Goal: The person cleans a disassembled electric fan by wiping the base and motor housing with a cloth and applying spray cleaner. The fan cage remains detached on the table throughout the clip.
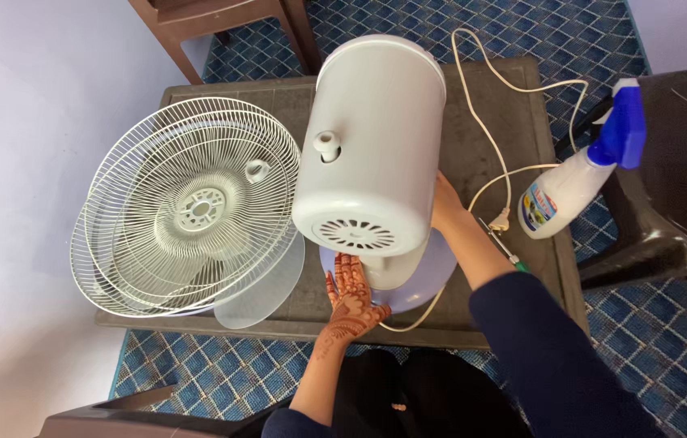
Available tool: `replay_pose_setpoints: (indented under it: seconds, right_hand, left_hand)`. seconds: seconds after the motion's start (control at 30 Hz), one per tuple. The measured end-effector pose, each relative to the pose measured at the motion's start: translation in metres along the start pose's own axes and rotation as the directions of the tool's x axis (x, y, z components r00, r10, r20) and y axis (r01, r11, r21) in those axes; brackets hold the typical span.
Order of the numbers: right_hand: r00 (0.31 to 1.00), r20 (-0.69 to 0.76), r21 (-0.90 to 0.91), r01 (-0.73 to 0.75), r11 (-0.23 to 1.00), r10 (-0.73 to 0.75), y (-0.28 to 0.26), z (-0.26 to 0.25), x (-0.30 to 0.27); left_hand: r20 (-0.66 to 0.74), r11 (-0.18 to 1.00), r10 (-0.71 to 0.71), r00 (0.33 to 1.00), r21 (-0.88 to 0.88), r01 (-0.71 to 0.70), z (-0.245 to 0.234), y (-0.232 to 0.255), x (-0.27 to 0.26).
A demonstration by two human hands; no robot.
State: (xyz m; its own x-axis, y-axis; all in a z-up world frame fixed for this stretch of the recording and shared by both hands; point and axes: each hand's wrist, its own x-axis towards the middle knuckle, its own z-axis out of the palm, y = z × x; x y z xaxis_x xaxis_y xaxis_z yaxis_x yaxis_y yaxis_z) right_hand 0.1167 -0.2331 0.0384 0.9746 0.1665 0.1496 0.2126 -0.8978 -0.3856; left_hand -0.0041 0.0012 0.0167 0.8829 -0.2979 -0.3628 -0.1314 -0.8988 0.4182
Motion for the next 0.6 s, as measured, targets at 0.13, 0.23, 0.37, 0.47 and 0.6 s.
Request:
replay_pose_setpoints:
  seconds: [0.13,0.23,0.37,0.47,0.6]
  right_hand:
    - [0.981,-0.167,0.099,-0.081,0.992,0.097,-0.015,-0.007,-0.05]
    - [0.974,-0.218,-0.001,-0.071,0.997,0.069,-0.032,-0.003,-0.084]
    - [0.986,-0.048,0.12,0.166,0.979,-0.162,-0.043,0.004,-0.09]
    - [0.973,-0.123,0.133,0.211,0.968,-0.195,-0.043,0.008,-0.067]
    - [0.988,-0.063,0.116,0.149,0.982,-0.143,-0.035,0.006,-0.009]
  left_hand:
    - [-0.03,1.0,-0.001,1.0,-0.022,0.0,-0.002,0.005,-0.001]
    - [-0.058,0.998,0.021,0.998,-0.051,-0.024,-0.001,0.005,-0.002]
    - [-0.068,0.998,0.028,0.997,-0.049,-0.031,0.001,0.002,0.0]
    - [-0.053,0.998,0.023,0.998,-0.061,-0.026,0.007,-0.001,0.0]
    - [-0.012,1.0,0.028,1.0,-0.011,-0.028,0.015,-0.006,0.007]
